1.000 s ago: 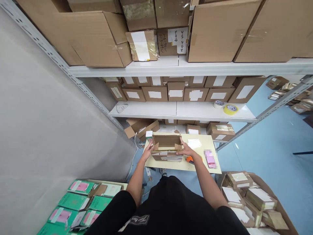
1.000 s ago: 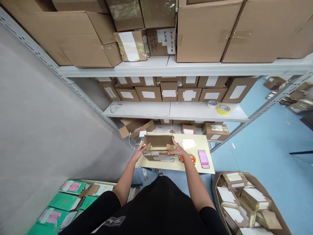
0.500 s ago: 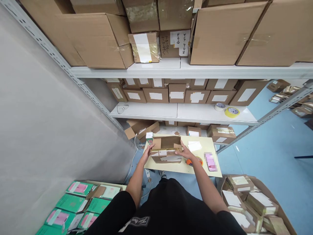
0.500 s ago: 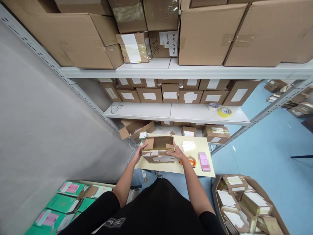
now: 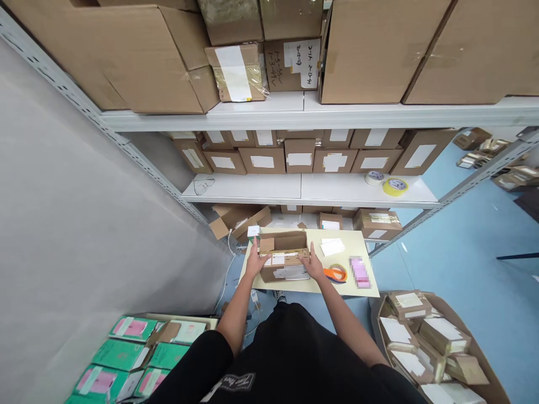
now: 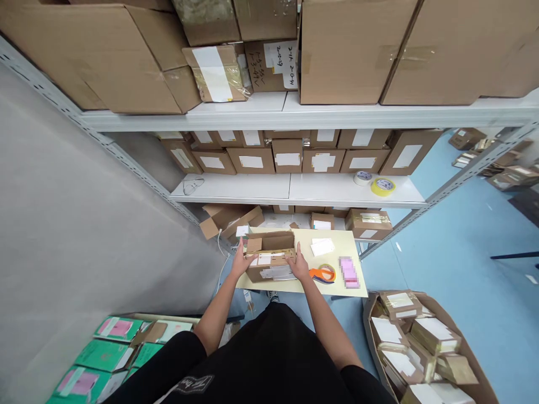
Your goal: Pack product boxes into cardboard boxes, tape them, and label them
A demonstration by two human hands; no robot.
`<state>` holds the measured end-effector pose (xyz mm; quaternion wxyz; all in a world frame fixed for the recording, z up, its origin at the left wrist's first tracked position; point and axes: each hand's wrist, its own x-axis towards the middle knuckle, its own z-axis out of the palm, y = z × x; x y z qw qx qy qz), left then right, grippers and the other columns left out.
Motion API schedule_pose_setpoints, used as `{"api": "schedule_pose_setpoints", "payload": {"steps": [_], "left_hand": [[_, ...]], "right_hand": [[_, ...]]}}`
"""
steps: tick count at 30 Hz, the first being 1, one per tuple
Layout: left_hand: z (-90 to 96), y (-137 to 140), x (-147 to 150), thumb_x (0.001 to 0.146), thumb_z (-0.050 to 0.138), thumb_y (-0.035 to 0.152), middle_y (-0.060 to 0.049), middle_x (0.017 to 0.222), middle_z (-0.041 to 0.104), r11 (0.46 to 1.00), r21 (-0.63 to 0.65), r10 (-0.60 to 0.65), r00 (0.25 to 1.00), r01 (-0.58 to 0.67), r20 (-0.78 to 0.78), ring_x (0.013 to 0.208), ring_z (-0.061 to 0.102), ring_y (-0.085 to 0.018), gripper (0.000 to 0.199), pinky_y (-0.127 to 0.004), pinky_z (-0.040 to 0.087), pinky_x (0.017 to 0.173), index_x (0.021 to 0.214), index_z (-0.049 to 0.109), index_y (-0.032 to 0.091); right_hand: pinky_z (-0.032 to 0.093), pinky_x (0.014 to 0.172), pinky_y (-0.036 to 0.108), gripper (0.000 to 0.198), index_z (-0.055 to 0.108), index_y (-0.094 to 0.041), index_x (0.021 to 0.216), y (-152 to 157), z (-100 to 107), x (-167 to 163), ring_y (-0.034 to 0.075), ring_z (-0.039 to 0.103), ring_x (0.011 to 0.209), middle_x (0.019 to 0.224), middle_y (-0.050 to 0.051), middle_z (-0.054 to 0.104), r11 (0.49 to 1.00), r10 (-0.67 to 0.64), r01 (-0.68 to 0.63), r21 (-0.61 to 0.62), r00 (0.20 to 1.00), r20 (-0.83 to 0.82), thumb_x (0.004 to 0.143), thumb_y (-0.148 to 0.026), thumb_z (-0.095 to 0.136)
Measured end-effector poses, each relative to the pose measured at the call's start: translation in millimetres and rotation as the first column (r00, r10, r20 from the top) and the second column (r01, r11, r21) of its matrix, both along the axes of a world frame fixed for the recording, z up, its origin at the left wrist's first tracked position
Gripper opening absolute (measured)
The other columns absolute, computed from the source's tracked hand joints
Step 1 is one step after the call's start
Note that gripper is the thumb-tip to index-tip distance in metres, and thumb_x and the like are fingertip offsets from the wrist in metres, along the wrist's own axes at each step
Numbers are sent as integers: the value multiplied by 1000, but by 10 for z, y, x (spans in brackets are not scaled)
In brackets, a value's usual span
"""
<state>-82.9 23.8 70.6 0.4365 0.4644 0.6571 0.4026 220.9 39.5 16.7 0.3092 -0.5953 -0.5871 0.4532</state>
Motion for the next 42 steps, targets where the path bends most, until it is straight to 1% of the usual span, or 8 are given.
{"api": "schedule_pose_setpoints", "payload": {"steps": [4, 9, 18, 23, 28, 33, 37, 42], "left_hand": [[32, 98, -112, 59, 94, 34, -13, 160, 41, 997, 45, -55, 993, 60, -108, 153, 31, -36, 130, -48, 25, 125, 166, 20, 29], [29, 209, -156, 53, 95, 32, -13, 164, 31, 993, 83, -70, 981, 86, -179, 154, 26, -40, 125, -47, 34, 121, 162, 32, 27], [-140, 38, -90, 75, 80, 32, -9, 162, 39, 985, 143, -53, 963, 93, -264, 153, 31, -33, 58, -48, 33, 123, 129, 60, 26], [-308, -151, -77, 87, 67, 44, -11, 144, 58, 988, 121, 125, 953, -94, -275, 145, 43, -31, 28, -43, 32, 123, 105, 68, 23], [-362, -134, 19, 93, 57, 53, -11, 130, 67, 971, 10, 232, 920, -241, -315, 131, 57, -30, 42, -40, 42, 114, 121, 63, 22], [-315, 22, -30, 87, 63, 67, -19, 142, 63, 932, -206, 200, 895, -299, -398, 130, 61, -33, 88, -41, 49, 105, 153, 37, 16], [-323, 78, -50, 91, 56, 69, -17, 135, 69, 929, -260, 148, 907, -264, -394, 127, 64, -35, 72, -43, 50, 105, 141, 55, 18], [-361, 39, -15, 94, 56, 65, -13, 134, 70, 944, -198, 169, 902, -264, -397, 126, 64, -32, 65, -46, 49, 107, 141, 57, 20]], "right_hand": [[43, 113, 50, 100, 14, -29, 168, -39, 32, -11, 34, 56, 136, 145, 9, 62, 1000, -6, 6, -6, 1000, 27, 88, -64, 63], [40, 117, 51, 95, 15, -28, 167, -94, 94, -43, 34, 50, 142, 150, 9, 57, 1000, -6, 7, 20, 1000, -16, 91, -62, 60], [52, 108, 48, 97, 10, -30, 168, -282, 30, -109, 31, 61, 129, 156, 10, 51, 998, -58, 63, 16, 973, -222, 91, -62, 60], [52, 108, 47, 102, 4, -28, 168, -370, -9, -231, 30, 63, 128, 154, 13, 51, 998, -68, 65, -17, 959, -274, 90, -62, 61], [50, 110, 48, 96, 7, -28, 168, -373, 40, -268, 30, 62, 129, 154, 10, 54, 999, -42, 48, 18, 968, -246, 92, -60, 58], [47, 113, 50, 97, 13, -26, 168, -433, 69, -253, 30, 63, 129, 152, 11, 55, 997, -66, 77, 23, 949, -310, 91, -60, 61], [48, 112, 49, 96, 17, -28, 167, -519, 75, -236, 30, 62, 129, 153, 10, 54, 995, -90, 96, 1, 928, -361, 89, -58, 65], [49, 110, 48, 95, 23, -32, 165, -576, 46, -151, 29, 61, 130, 155, 10, 51, 997, -79, 70, -36, 900, -429, 86, -55, 71]]}}
